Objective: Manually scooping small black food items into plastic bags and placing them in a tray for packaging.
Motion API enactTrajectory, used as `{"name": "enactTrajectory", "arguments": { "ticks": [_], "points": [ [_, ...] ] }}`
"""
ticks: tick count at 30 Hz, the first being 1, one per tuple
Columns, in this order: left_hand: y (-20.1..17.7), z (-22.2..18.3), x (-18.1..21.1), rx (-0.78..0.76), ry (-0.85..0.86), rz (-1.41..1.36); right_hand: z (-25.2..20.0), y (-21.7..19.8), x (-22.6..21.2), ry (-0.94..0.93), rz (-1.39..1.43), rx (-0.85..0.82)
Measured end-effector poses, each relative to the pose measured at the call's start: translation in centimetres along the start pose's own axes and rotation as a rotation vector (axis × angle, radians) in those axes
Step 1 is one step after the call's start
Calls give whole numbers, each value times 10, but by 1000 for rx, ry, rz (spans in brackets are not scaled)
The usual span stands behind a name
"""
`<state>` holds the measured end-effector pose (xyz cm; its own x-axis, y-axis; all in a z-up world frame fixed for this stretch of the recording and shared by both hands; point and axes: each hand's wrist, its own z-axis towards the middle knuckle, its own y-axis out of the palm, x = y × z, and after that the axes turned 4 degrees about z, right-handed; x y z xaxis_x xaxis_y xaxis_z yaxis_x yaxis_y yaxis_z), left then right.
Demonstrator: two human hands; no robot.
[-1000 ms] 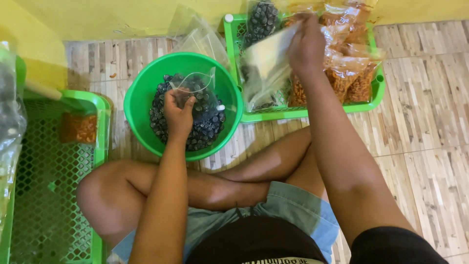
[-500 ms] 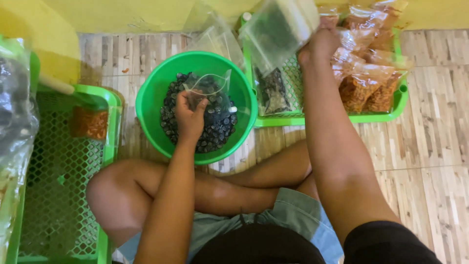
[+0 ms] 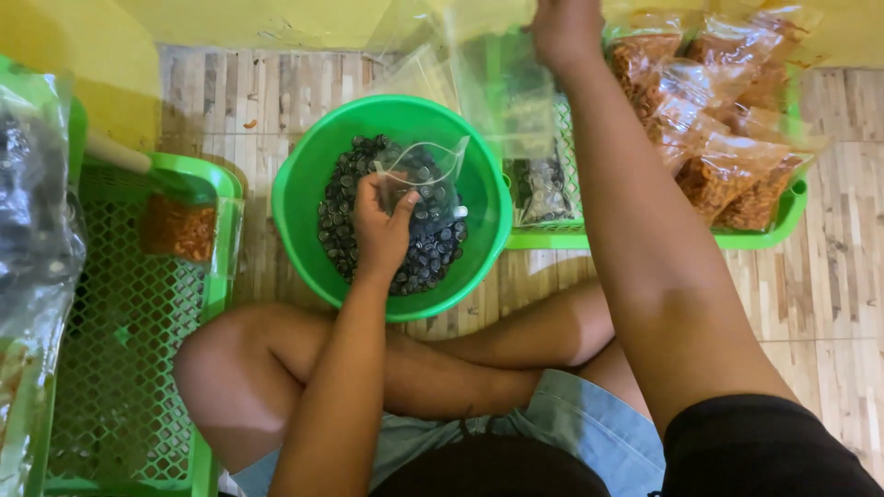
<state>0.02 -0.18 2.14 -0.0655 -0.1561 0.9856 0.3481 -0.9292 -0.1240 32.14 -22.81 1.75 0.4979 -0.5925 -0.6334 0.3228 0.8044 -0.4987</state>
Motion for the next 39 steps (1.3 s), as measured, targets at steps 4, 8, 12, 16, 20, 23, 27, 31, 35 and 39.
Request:
{"name": "enactTrajectory", "arguments": {
  "ticks": [4, 8, 12, 16, 20, 23, 27, 31, 35, 39],
  "points": [
    [-2, 0, 11, -27, -84, -35, -2, 18, -1, -92, -68, -232],
    [-1, 1, 13, -39, -152, -48, -20, 21, -42, 195, -6, -350],
    [0, 0, 8, -33, -129, -59, -32, 23, -38, 406, 42, -351],
    [1, 3, 0, -20, -97, -80, -44, 2, -50, 362, 212, -271],
    [2, 4, -1, 56, -83, -76, -88, -59, -140, 134, -43, -421],
    [0, 10, -11, 98, -39, -79, -135, -76, -175, 188, 16, -557],
    [-1, 6, -3, 72, 44, -77, -171, -77, -193, 437, 258, -751],
    [1, -1, 4, 36, 80, -96, -187, -52, -160, 407, 331, -727],
    [-2, -4, 11, -84, 150, -169, -197, -60, -184, 358, 576, -608],
    [-13, -3, 0, -61, 215, 94, -217, -50, -167, 290, 398, -505]
  ]
}}
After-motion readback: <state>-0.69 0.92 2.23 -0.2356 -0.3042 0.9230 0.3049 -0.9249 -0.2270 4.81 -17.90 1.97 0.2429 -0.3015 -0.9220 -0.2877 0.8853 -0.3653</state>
